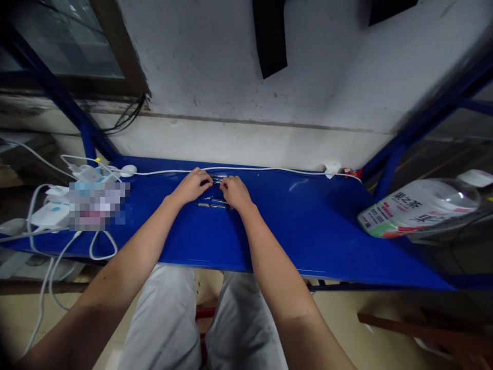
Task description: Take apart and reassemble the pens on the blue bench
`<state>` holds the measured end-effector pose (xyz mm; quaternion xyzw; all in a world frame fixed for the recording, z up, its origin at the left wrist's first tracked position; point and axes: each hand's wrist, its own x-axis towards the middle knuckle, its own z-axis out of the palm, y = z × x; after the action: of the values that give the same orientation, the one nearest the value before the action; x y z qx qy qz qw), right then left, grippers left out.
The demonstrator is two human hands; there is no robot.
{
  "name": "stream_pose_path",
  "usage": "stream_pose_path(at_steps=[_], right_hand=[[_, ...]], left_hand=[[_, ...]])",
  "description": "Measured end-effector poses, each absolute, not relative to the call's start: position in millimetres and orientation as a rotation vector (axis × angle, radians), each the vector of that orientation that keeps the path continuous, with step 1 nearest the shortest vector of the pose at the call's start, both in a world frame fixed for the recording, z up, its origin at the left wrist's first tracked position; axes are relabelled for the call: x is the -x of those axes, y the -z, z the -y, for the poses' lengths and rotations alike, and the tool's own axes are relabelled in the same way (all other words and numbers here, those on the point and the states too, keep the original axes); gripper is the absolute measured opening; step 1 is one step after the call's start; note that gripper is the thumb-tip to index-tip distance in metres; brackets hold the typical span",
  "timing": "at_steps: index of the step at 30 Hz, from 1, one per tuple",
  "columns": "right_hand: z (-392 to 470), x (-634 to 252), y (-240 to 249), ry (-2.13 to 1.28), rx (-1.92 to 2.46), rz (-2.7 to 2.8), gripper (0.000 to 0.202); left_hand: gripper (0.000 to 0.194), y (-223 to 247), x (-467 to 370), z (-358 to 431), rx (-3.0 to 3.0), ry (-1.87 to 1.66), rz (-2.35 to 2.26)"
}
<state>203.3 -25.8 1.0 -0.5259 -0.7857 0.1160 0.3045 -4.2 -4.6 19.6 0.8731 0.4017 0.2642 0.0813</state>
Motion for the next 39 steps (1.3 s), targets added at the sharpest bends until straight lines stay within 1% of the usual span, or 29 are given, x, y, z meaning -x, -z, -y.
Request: stream_pose_path(at_steps=[6,10,13,17,24,30,39], right_hand=[[36.4,-199.4,-9.4,-0.575,1.247,1.787,0.006],[36.7,-195.9,-8.3,-0.587,1.214,1.687,0.015],[36.3,-195.4,-7.8,-0.587,1.215,1.686,0.015],[37.5,-196.4,-10.2,-0.517,1.171,1.709,0.005],[37.1,-198.9,-11.8,-0.362,1.155,1.766,0.013],[31.4,-213.5,-9.1,-0.377,1.239,1.685,0.012],[35.0,-213.4,-8.3,-0.387,1.228,1.79,0.014]], left_hand=[[0.009,-13.5,-11.6,15.0,-1.963,-1.187,-1.14],[0.004,-14.2,-21.6,17.3,-1.693,-1.199,-1.019],[0.003,-17.0,-25.2,19.0,-1.596,-1.194,-0.951],[0.005,-18.5,-25.1,18.9,-1.533,-1.216,-0.948],[0.007,-21.1,-21.4,18.6,-1.581,-1.19,-0.954],[0.01,-24.0,-20.4,18.4,-1.553,-1.234,-1.01],[0.011,-18.1,-21.4,17.5,-1.635,-1.19,-0.965]])
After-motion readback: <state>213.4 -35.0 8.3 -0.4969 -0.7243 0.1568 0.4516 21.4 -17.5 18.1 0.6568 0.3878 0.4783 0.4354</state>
